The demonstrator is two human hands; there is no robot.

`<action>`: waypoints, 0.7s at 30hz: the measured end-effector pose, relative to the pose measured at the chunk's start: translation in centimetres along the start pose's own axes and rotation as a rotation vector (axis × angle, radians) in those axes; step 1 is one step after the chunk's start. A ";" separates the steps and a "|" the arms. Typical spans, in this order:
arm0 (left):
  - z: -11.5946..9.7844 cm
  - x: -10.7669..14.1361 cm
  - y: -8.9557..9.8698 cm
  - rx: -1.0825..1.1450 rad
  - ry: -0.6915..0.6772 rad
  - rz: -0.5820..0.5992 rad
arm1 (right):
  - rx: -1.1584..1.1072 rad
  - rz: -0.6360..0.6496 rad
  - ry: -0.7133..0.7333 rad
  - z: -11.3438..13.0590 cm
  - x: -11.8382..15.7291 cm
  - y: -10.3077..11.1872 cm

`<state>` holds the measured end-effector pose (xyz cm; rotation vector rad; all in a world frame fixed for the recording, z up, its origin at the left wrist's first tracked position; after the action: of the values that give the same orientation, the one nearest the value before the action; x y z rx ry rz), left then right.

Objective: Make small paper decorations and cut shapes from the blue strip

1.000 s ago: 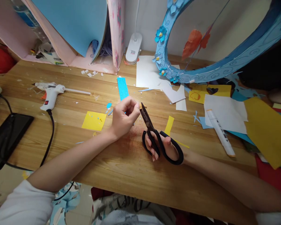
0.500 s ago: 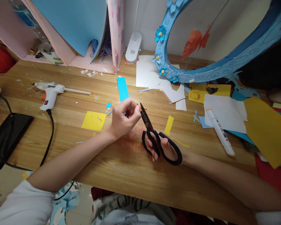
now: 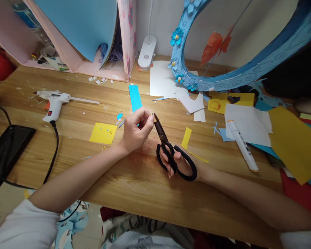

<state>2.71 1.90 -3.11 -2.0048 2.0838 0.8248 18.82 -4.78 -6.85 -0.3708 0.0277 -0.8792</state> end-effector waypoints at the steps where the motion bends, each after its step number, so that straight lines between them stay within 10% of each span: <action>1: 0.0 0.0 0.0 -0.001 0.002 0.000 | 0.001 0.004 -0.001 -0.1 0.0 0.0; 21: -0.1 0.3 -0.1 -0.149 -0.093 -0.100 | -0.017 0.041 0.007 0.4 0.4 0.1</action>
<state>2.81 1.60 -3.14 -2.0802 1.9068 1.0619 19.22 -4.84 -6.44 -0.3815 0.0490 -0.8403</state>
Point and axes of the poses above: each hand's wrist, its own x-axis away from the middle knuckle, its own y-axis out of the back of the hand, z = x × y, the point moved 1 cm from there along -x, towards the middle knuckle, and after that the axes turned 6 degrees about -x, right-handed, at the moved point
